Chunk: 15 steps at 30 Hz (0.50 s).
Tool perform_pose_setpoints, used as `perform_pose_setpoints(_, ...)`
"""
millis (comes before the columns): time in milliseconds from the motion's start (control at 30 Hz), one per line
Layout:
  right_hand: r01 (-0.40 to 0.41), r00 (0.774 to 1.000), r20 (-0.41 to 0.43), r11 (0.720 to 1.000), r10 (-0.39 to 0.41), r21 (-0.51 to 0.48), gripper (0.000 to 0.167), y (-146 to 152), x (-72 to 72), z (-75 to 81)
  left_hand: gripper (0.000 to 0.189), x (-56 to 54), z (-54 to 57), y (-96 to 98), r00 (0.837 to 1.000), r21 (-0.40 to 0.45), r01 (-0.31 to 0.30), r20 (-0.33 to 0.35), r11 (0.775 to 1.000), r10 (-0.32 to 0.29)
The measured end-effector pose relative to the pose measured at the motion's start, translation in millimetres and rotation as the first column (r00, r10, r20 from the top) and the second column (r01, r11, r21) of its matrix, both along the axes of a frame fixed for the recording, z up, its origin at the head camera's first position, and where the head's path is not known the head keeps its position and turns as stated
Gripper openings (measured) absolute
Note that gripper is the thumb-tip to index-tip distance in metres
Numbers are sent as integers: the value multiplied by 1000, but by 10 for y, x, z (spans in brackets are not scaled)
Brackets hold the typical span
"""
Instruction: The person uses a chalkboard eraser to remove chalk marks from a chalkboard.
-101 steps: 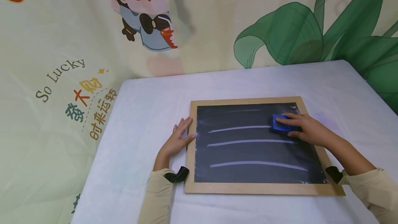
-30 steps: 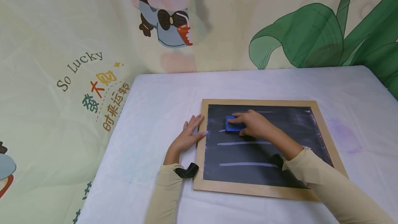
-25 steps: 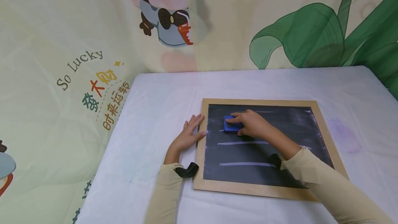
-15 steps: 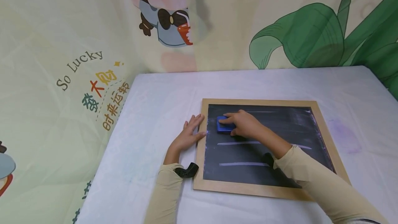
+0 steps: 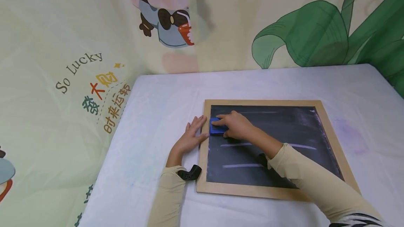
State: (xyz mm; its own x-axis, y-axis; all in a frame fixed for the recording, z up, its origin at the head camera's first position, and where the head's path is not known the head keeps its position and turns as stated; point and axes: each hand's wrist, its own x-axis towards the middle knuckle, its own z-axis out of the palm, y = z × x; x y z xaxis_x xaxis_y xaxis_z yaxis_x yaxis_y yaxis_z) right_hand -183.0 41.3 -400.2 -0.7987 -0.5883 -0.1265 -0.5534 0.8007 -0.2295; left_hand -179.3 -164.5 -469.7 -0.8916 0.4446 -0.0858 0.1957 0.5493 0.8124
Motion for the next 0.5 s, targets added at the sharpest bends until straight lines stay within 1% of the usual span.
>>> perform_pose_setpoints(133, -1, 999, -48, 1000, 0, -21, 54, -80, 17, 6, 64, -1, 37, -45, 1000, 10, -22, 4, 1000, 22)
perform_pose_setpoints(233, 21, 998, -52, 999, -23, -24, 54, -98, 32, 6, 64, -1, 49, -51, 1000, 20, -21, 10, 1000, 21)
perform_pose_setpoints(367, 45, 999, -21, 999, -46, -26, 56, -64, 53, 1, 64, 0, 39, -20, 1000, 30, -7, 14, 1000, 7)
perform_pose_setpoints(500, 56, 998, 45, 997, -54, -45, 73, -5, 82, 6, 65, 10, 21, 16, 999, 23, -14, 29, 1000, 13)
